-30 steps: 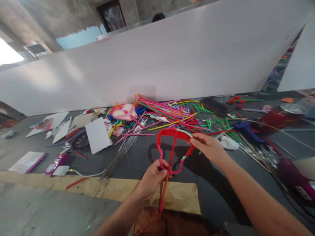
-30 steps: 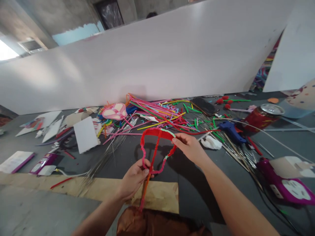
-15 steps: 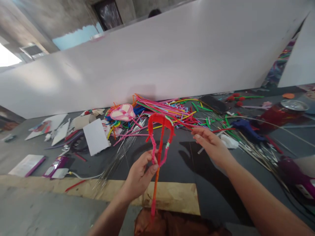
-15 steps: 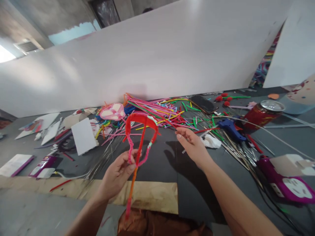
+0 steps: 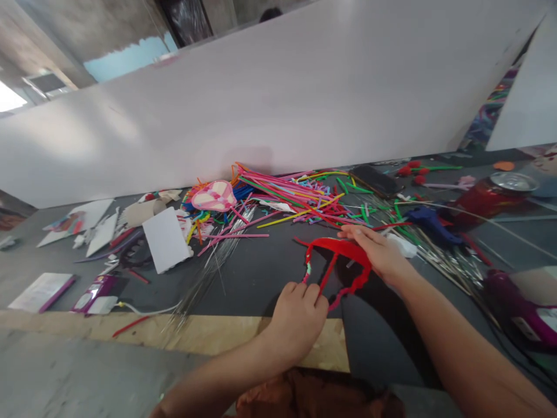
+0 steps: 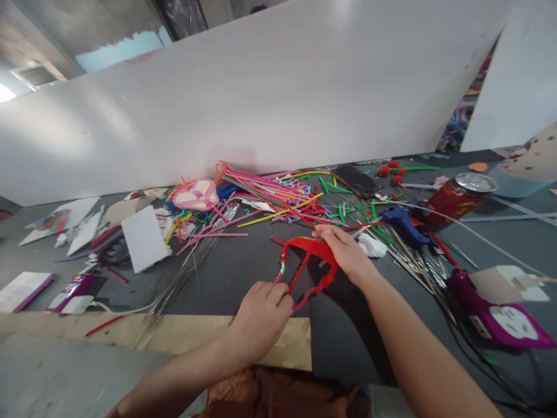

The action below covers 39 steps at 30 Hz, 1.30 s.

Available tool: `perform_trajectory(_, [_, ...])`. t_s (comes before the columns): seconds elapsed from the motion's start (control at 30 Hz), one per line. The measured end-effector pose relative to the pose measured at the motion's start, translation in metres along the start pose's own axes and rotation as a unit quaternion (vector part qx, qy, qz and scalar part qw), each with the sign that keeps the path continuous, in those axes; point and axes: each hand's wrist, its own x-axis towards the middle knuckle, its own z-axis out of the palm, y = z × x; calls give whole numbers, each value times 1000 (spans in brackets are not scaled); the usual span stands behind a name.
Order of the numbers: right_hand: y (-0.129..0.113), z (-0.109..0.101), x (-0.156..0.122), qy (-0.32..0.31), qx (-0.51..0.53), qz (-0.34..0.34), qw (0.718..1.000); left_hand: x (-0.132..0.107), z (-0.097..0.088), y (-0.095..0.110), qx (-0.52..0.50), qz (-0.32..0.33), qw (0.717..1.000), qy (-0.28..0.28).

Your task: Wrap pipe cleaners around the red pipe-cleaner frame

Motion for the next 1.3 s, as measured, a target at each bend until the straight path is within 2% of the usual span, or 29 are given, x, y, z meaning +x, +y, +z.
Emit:
perform_trajectory(0.1, [-1, 1, -2, -14, -19, 3, 1000, 5, 8, 0, 75, 10, 997, -17])
perform_trajectory(0.2, [-5, 3, -5, -19, 13, 9, 1000, 7, 11, -1, 145, 26, 988, -40])
perform_trajectory(0.27, [-7, 3, -5, -25, 51, 14, 998, 5, 10, -4, 146, 25, 988, -40])
perform_trajectory(0.33, [-9, 2, -5, -31, 98, 15, 995, 2, 6, -7, 87, 16, 996, -8])
perform_trajectory(0.4, [-11, 2, -3, -41, 133, 6, 990, -4, -3, -13, -23, -8, 998, 57])
perform_trajectory(0.43, [-11, 1, -2, -43, 142, -1, 989, -7, -8, -16, -92, -32, 990, 98])
perform_trajectory(0.5, [-11, 2, -2, -42, 146, -7, 988, -14, -19, -22, -232, -96, 955, 157])
perform_trajectory(0.57, [-10, 3, -2, -37, 146, 1, 989, -20, -26, -29, -372, -149, 898, 182])
perform_trajectory(0.67, [-8, 9, -6, -61, 139, 17, 988, -25, -26, -38, -551, -177, 796, 178])
perform_trajectory(0.73, [-6, 13, -9, -91, 127, 24, 987, -26, -21, -43, -616, -186, 746, 171])
perform_trajectory(0.8, [-4, 17, -12, -103, 110, 27, 988, -27, -14, -45, -649, -197, 715, 170])
perform_trajectory(0.9, [-1, 18, -13, -107, 61, 25, 992, -33, -5, -46, -678, -200, 688, 164])
perform_trajectory(1.0, [-2, 17, -14, -141, 1, 18, 990, -39, 3, -47, -679, -200, 691, 146])
perform_trajectory(1.07, [-4, 17, -15, -155, -28, 9, 988, -40, 4, -49, -644, -210, 724, 132])
perform_trajectory(1.13, [-7, 16, -15, -154, -48, 1, 987, -36, -2, -51, -579, -226, 772, 137])
perform_trajectory(1.2, [-9, 16, -16, -152, -61, -3, 986, -34, -13, -52, -510, -232, 808, 184])
perform_trajectory(1.27, [-9, 17, -16, -160, -69, -3, 985, -43, -26, -49, -473, -217, 816, 251])
perform_trajectory(1.3, [-9, 17, -16, -163, -73, -4, 984, -56, -29, -45, -476, -201, 814, 266])
